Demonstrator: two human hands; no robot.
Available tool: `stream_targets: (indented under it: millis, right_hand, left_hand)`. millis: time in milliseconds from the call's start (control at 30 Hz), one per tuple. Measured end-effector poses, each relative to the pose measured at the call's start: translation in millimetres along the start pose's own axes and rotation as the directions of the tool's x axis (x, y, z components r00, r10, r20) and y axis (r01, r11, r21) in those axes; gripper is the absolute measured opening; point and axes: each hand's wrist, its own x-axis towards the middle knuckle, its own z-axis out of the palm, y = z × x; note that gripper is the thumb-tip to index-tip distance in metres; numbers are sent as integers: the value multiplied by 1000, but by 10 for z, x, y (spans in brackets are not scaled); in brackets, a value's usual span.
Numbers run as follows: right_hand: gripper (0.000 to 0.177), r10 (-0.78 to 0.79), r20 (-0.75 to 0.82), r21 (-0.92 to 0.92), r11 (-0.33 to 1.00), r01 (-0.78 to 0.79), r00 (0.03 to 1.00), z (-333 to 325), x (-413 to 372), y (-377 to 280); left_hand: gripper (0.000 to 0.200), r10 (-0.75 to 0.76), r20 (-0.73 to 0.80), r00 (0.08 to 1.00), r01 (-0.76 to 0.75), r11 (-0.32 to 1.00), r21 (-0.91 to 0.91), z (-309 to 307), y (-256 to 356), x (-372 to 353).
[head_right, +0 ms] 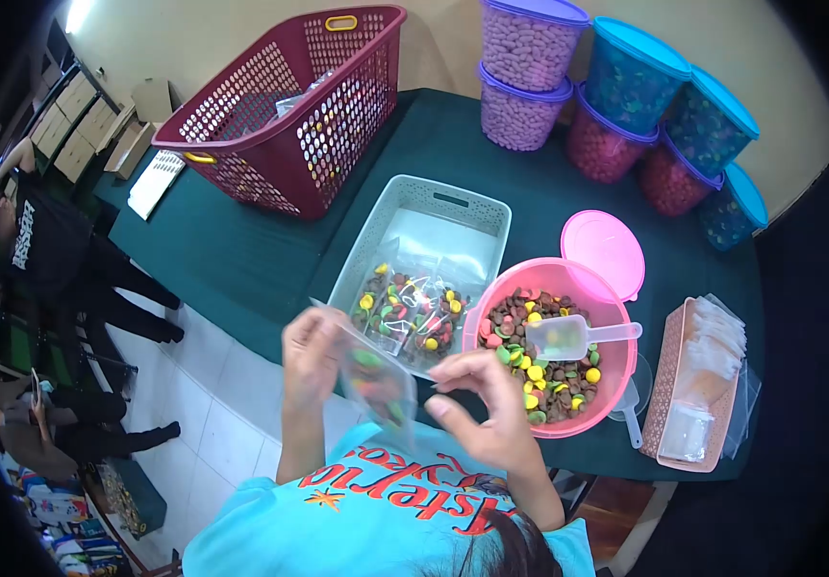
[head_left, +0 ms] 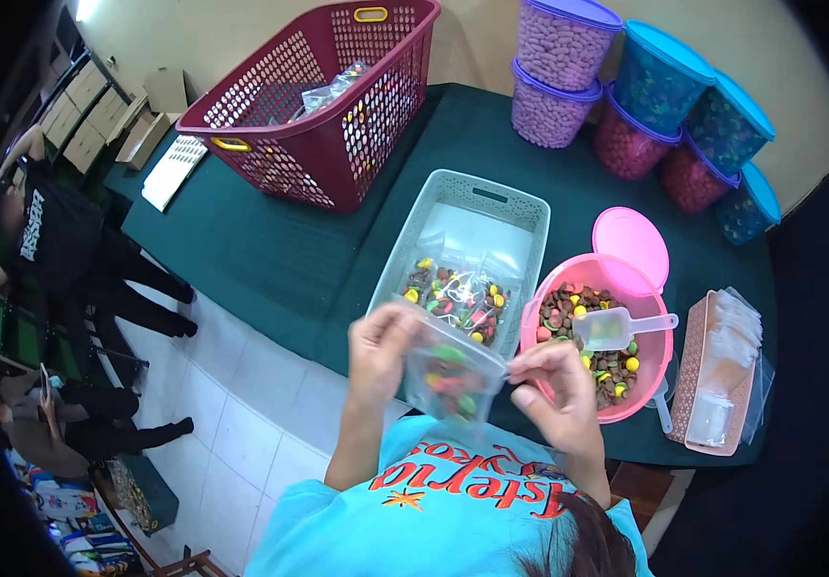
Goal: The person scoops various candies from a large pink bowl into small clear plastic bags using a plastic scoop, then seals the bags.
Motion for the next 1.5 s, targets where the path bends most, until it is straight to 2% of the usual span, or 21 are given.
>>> stream_targets:
  millis: [67, 133, 200, 267, 333, 400, 467, 600, 700, 733, 800, 867, 933, 1000, 1067, 1133, 1200, 1267, 1333, 1400, 1500]
  right_hand:
    - [43, 75, 106, -124, 990, -61, 992, 165, 76, -2]
    - [55, 166, 269, -317, 945, -75, 949, 278, 157, 117]
    - [53, 218, 273, -368, 924, -108, 937, 430, 210, 399]
    - [46, 326, 192, -232, 932, -280, 926, 499, 295, 746]
    - [36, 256, 72, -97, 964, -249, 964, 506, 449, 1039]
    - [31, 423, -25, 107, 902, -418, 906, 482, 656, 1135]
    - [34, 420, -121, 125, 906, -405, 900, 465, 796, 1409]
    - [34, 420, -87, 120, 905, -409, 903, 578, 886, 1637]
    - [46, 379, -45, -208, 901, -380, 924, 602, 888, 1601]
    - [46, 381, -30, -216, 900, -378, 924, 572, 891, 1593]
    - [44, 258, 125, -507, 847, -161, 958, 527, 898, 1574]
    - [43, 289, 150, -538, 826, -167, 945, 542, 839, 1498]
    - [43, 319, 171, -565, 807, -173, 932, 552, 774, 1380]
    - [42, 254, 287, -520, 851, -73, 924, 532, 706, 1274]
    - [40, 232, 319, -508, 861, -40, 919, 477, 612, 1269]
    - [39, 256, 370, -465, 883, -60, 893, 411, 509, 1150]
    - [35, 256, 362, -434, 897, -81, 896, 330, 373, 1016]
    - [31, 293, 354, -292, 937, -193, 888, 205, 213, 936]
    - [29, 299, 360, -196, 950, -242, 884, 53, 36, 836]
    - [31, 377, 360, -91, 924, -370, 853, -75, -129, 626]
    - [32, 396, 304, -164, 918, -362, 866, -223, -413, 504]
  left_hand:
    - [14, 71, -96, 993, -79, 994, -75, -258, 1, 118]
    - [13, 48, -135, 990, -61, 994, -95, -351, -7, 207]
    - [14, 29, -241, 970, -39, 999, -37, -408, -69, 283]
    - [15, 39, -255, 966, -29, 999, 42, -432, -156, 359]
    - [31, 78, -303, 950, -14, 978, 208, -465, -233, 427]
    - [41, 66, -287, 956, 7, 969, 249, -589, -228, 452]
    - [38, 39, -284, 958, 30, 971, 237, -674, -203, 467]
    - [34, -15, -234, 972, 86, 951, 297, -764, -208, 439]
    - [36, -60, -232, 971, 131, 942, 307, -783, -264, 375]
    - [37, -79, -230, 970, 149, 941, 305, -769, -279, 346]
    - [36, -99, -227, 969, 165, 942, 293, -748, -316, 288]
    - [35, -129, -215, 968, 188, 941, 283, -708, -352, 217]
    - [33, -146, -136, 980, 175, 957, 233, -661, -366, 162]
    - [29, -158, -130, 979, 184, 959, 216, -589, -345, 91]
    - [25, -174, -18, 985, 173, 962, 212, -539, -363, 25]
    - [20, -187, 6, 982, 181, 960, 211, -461, -343, -62]
    - [18, -339, 171, 925, 288, 920, 266, -420, -347, -141]
    - [19, -360, 189, 914, 304, 913, 270, -283, -313, -214]
    - [22, -494, 383, 781, 315, 840, 442, -229, -331, -248]
    - [24, -532, 471, 703, 252, 807, 535, -79, -299, -280]
    - [25, -560, 575, 596, 180, 792, 584, 131, -380, -327]
